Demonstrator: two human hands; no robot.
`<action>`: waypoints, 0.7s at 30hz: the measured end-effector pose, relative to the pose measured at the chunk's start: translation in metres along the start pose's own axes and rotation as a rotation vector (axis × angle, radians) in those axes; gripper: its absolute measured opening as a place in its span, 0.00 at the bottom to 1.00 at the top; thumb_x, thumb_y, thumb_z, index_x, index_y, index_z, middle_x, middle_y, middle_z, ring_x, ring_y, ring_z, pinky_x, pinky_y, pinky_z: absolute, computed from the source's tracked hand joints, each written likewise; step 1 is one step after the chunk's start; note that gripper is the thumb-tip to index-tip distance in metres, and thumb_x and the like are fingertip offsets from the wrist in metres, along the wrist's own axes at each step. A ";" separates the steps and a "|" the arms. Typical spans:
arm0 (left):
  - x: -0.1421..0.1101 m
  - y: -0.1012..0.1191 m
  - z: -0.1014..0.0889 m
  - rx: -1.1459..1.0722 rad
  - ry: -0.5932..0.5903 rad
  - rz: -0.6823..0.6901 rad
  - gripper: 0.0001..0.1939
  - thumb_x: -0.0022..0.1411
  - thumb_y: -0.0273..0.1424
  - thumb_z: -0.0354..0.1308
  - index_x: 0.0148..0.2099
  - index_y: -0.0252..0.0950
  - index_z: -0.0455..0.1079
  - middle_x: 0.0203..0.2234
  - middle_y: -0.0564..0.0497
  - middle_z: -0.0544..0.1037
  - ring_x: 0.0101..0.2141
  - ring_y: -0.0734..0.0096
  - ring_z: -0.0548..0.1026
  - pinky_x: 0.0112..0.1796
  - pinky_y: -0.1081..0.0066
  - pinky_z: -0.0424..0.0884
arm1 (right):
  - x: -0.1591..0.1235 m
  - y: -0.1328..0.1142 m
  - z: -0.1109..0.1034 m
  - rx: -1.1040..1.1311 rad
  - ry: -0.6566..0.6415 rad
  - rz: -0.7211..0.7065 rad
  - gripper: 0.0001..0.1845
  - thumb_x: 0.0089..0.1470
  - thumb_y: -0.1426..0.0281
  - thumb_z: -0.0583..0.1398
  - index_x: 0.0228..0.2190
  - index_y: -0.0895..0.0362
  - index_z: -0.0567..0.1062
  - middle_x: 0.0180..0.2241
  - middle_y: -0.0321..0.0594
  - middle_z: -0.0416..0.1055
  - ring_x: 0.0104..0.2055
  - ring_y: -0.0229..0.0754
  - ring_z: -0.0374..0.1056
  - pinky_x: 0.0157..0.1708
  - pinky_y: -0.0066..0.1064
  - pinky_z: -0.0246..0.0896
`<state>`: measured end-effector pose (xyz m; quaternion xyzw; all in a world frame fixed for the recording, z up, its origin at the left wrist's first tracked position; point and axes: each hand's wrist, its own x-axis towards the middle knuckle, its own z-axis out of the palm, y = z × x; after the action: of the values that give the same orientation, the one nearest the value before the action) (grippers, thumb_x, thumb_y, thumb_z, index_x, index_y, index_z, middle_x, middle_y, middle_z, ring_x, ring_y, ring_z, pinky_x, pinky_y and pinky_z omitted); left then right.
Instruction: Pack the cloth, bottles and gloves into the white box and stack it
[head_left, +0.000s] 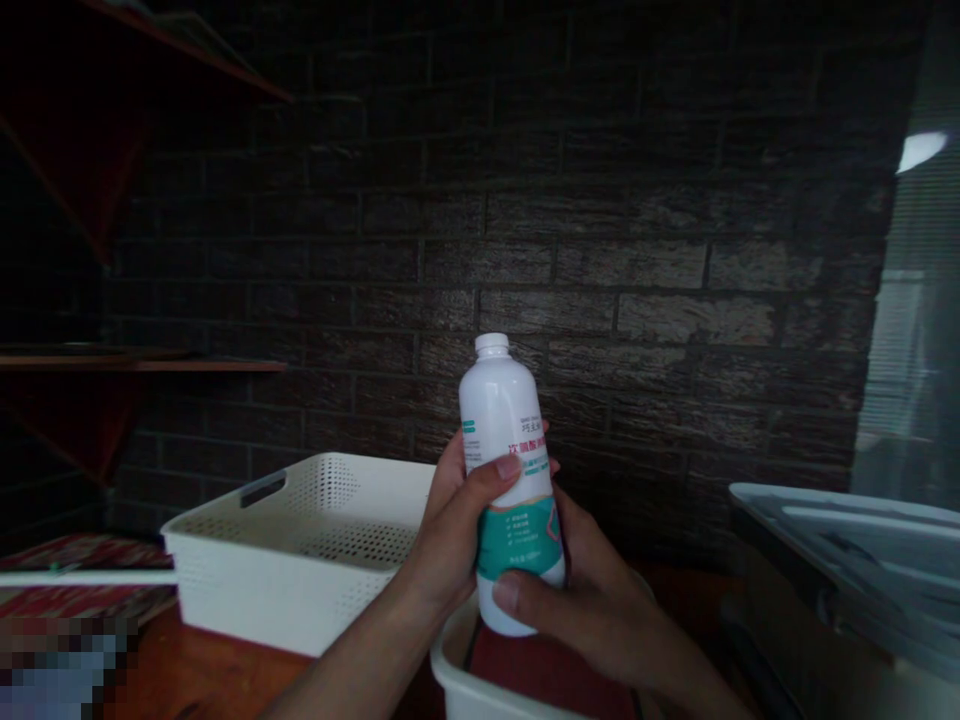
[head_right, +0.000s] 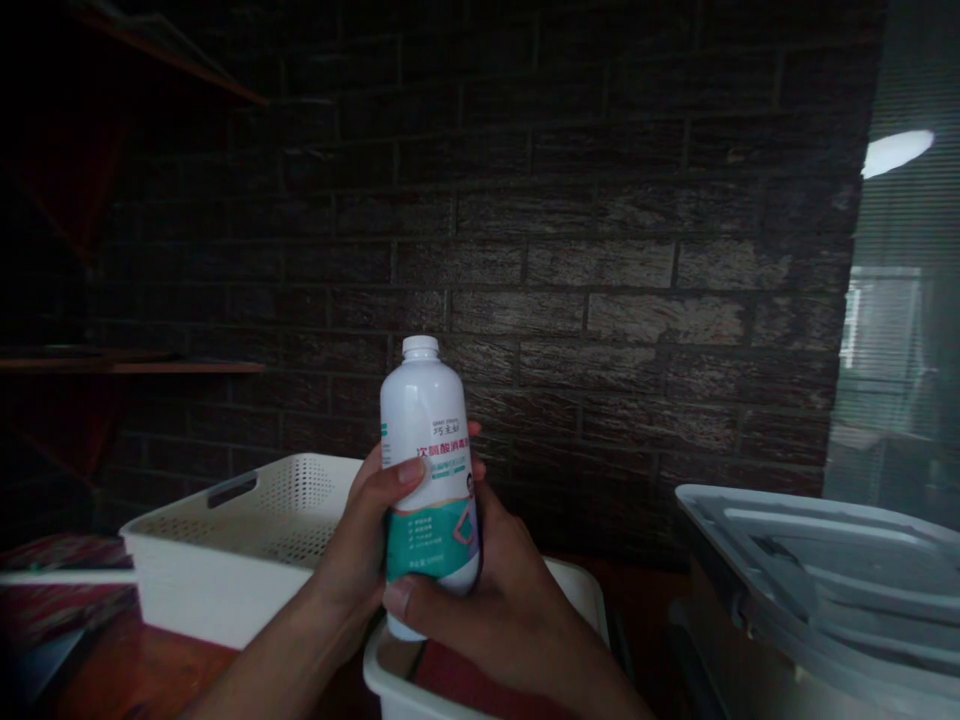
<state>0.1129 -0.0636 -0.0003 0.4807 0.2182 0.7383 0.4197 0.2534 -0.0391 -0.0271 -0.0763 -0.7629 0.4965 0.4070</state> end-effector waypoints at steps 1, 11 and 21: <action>0.001 0.000 0.000 -0.003 -0.006 -0.010 0.28 0.56 0.39 0.71 0.56 0.34 0.74 0.43 0.41 0.83 0.37 0.57 0.82 0.33 0.69 0.78 | 0.000 -0.004 0.002 -0.022 0.014 0.017 0.28 0.58 0.68 0.69 0.58 0.49 0.70 0.50 0.36 0.78 0.51 0.44 0.76 0.49 0.32 0.72; 0.010 -0.002 -0.005 0.183 0.109 -0.037 0.27 0.55 0.43 0.74 0.54 0.37 0.75 0.32 0.52 0.78 0.31 0.68 0.77 0.32 0.72 0.75 | 0.006 -0.017 0.012 -0.534 0.283 0.307 0.24 0.51 0.62 0.69 0.46 0.55 0.70 0.38 0.41 0.81 0.37 0.50 0.79 0.35 0.38 0.71; 0.009 -0.003 -0.003 0.000 0.087 -0.111 0.27 0.60 0.44 0.68 0.55 0.31 0.75 0.33 0.44 0.83 0.29 0.62 0.80 0.30 0.69 0.77 | 0.002 0.006 -0.001 -0.072 0.030 0.110 0.27 0.57 0.60 0.71 0.55 0.51 0.73 0.47 0.37 0.79 0.48 0.46 0.75 0.47 0.35 0.71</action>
<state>0.1091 -0.0542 0.0012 0.4353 0.2625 0.7342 0.4501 0.2506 -0.0340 -0.0308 -0.1398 -0.7687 0.4893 0.3876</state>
